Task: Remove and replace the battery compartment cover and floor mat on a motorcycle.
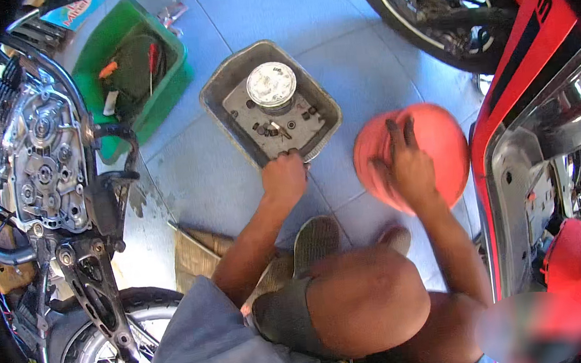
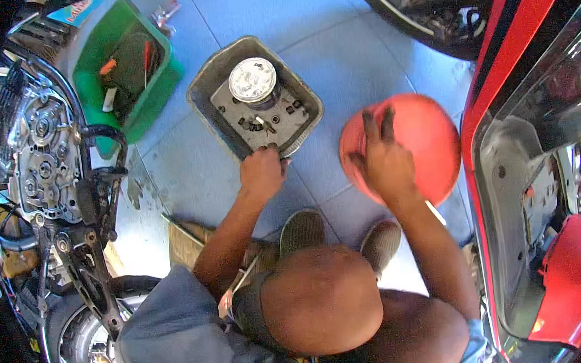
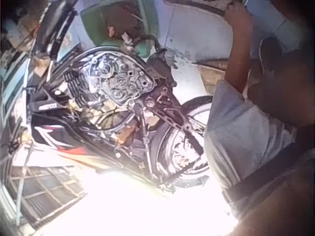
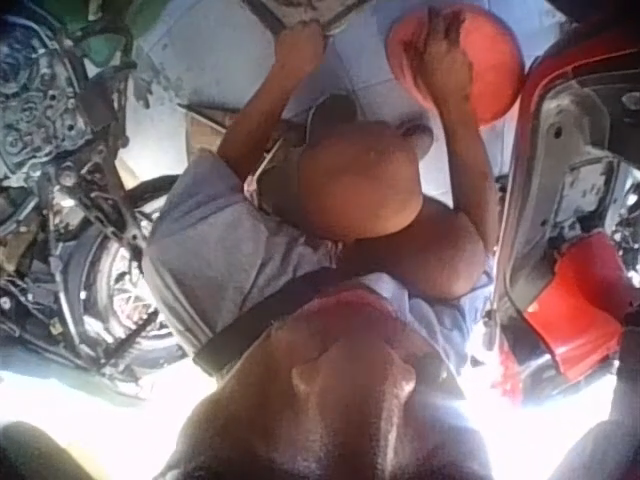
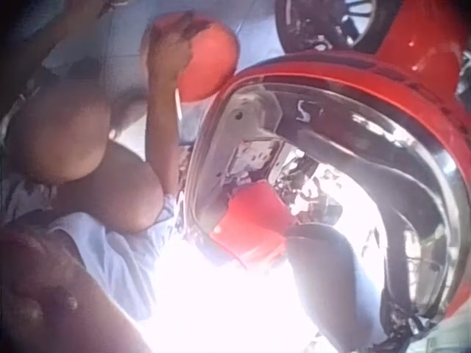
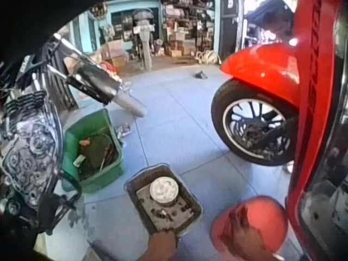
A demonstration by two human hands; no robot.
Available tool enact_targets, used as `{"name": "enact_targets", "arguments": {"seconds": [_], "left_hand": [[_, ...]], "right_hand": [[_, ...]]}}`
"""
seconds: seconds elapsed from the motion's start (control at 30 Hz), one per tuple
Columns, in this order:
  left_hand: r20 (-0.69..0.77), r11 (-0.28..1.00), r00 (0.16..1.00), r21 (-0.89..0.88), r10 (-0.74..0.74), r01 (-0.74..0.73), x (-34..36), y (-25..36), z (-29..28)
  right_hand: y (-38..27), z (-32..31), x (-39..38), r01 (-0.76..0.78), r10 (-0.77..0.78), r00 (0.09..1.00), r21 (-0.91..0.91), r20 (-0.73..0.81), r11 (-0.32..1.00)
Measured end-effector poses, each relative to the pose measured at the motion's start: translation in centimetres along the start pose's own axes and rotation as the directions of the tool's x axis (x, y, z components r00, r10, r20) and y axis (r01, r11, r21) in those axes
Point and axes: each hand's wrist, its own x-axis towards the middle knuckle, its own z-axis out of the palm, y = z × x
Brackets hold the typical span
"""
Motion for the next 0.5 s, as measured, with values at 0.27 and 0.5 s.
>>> {"name": "enact_targets", "arguments": {"seconds": [0.27,0.5], "left_hand": [[0.103,0.975,0.994,-0.213,-0.048,0.069,-5.7,-2.5,-0.7],[-0.543,1.000,0.839,0.030,0.024,-0.010,1.3,-5.5,-3.6]], "right_hand": [[0.9,-1.3,10.4,-0.007,0.011,1.000,0.140,-0.024,0.990],[-6.2,-4.8,5.3,0.223,-0.155,0.961,0.316,-0.227,0.922]]}}
